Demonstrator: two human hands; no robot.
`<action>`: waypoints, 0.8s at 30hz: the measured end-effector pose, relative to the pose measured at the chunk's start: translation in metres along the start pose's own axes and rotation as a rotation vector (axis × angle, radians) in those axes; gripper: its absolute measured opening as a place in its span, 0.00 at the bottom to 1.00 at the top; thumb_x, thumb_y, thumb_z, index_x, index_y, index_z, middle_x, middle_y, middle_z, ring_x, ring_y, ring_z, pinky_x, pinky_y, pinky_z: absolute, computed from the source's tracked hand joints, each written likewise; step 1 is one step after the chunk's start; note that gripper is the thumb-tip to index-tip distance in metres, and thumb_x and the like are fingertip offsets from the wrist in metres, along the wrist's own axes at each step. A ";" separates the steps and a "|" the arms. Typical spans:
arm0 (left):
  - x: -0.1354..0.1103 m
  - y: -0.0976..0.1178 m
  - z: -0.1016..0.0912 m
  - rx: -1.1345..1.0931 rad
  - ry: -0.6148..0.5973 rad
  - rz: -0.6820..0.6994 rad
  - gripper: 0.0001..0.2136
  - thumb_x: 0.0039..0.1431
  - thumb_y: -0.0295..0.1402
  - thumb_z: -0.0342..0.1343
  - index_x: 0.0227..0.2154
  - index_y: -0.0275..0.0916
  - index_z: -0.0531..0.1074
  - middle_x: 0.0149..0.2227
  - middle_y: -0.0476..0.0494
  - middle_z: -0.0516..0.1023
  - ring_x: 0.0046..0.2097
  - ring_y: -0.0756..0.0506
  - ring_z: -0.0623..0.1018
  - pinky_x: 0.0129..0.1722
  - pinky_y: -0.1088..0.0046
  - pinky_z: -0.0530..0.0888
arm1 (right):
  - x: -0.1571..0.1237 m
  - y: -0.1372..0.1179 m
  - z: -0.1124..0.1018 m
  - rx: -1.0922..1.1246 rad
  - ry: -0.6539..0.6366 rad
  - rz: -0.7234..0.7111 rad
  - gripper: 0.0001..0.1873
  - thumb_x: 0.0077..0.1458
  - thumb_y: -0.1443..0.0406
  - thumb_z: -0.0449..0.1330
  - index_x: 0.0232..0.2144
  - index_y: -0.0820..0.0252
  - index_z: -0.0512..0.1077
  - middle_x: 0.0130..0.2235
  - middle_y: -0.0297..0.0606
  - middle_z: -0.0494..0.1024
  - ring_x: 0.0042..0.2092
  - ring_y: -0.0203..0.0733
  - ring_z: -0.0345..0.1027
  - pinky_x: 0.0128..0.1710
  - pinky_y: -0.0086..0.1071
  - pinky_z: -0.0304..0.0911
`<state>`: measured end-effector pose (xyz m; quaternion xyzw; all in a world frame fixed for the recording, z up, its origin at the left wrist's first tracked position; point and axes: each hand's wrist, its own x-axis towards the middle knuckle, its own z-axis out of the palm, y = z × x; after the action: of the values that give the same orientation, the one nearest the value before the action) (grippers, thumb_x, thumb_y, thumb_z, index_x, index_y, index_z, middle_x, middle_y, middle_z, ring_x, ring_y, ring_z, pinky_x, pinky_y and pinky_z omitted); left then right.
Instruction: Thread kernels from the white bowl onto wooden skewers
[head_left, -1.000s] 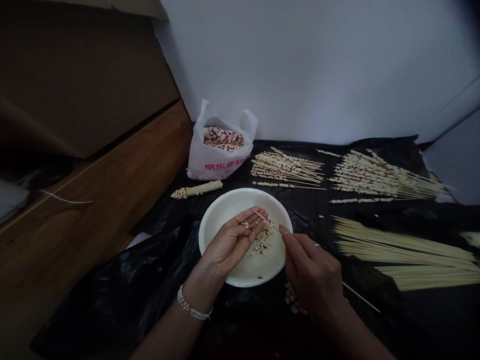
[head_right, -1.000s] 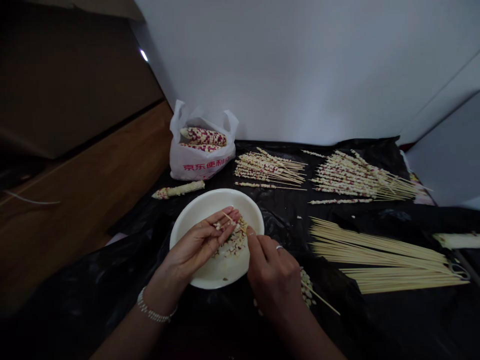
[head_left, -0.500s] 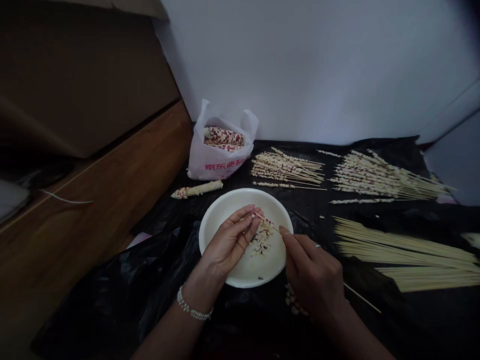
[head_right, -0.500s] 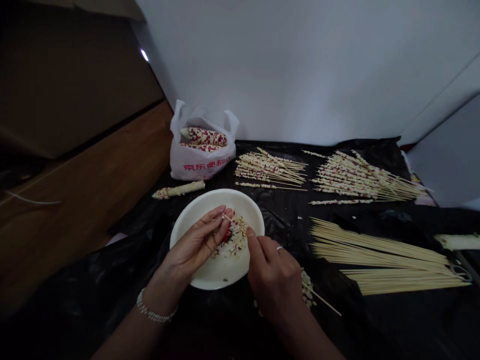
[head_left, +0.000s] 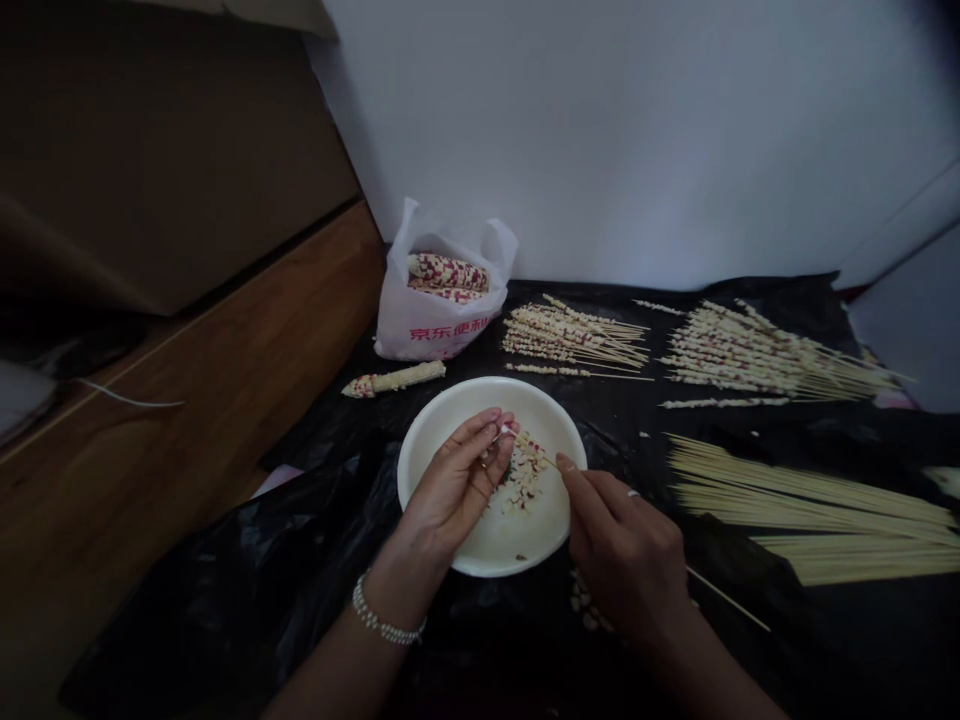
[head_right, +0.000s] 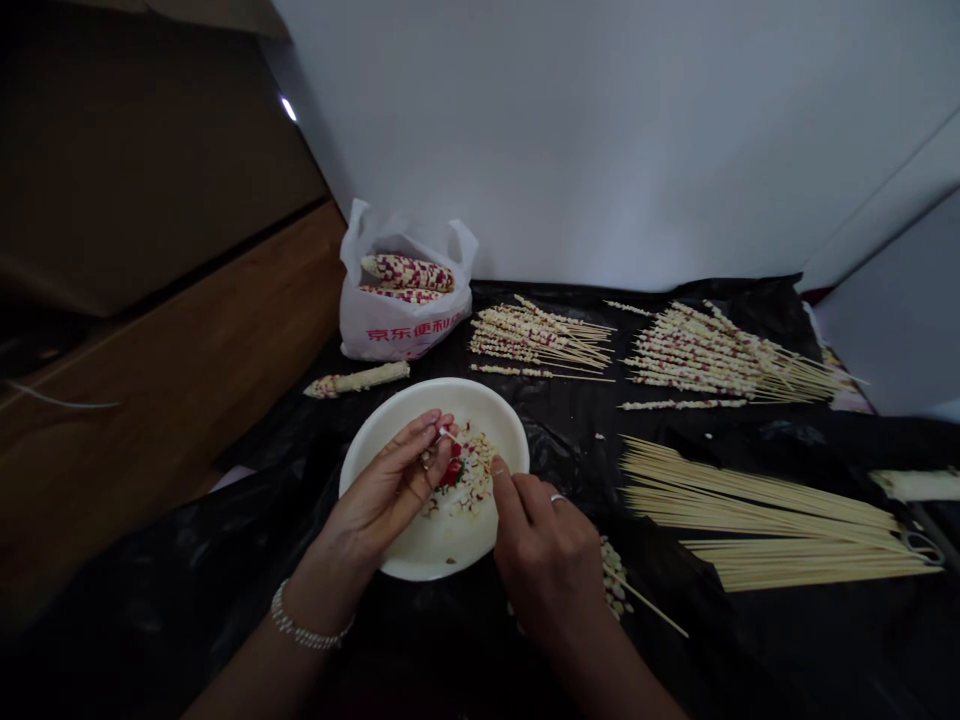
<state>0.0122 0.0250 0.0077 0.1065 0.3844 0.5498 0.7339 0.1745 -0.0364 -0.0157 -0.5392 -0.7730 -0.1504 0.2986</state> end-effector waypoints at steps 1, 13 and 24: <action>0.000 0.000 0.000 -0.006 0.004 -0.004 0.08 0.52 0.17 0.58 0.34 0.31 0.77 0.38 0.41 0.80 0.38 0.50 0.80 0.40 0.79 0.78 | 0.000 0.000 0.000 0.003 -0.002 -0.002 0.15 0.60 0.72 0.53 0.48 0.64 0.72 0.33 0.37 0.78 0.31 0.33 0.68 0.30 0.27 0.57; 0.000 0.002 0.001 -0.015 0.017 -0.004 0.09 0.51 0.15 0.58 0.33 0.32 0.77 0.37 0.42 0.80 0.37 0.52 0.79 0.39 0.80 0.77 | -0.003 0.000 0.000 0.025 -0.029 0.005 0.17 0.59 0.73 0.54 0.50 0.63 0.71 0.34 0.36 0.77 0.32 0.34 0.68 0.30 0.29 0.56; 0.000 0.002 0.002 -0.034 0.044 -0.002 0.11 0.49 0.14 0.59 0.34 0.32 0.77 0.36 0.41 0.80 0.36 0.51 0.79 0.38 0.80 0.78 | -0.004 0.000 0.001 0.024 -0.028 -0.002 0.17 0.59 0.72 0.54 0.51 0.63 0.70 0.34 0.36 0.77 0.33 0.34 0.68 0.31 0.29 0.56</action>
<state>0.0115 0.0261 0.0103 0.0813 0.3912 0.5578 0.7274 0.1751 -0.0385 -0.0191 -0.5370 -0.7792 -0.1340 0.2943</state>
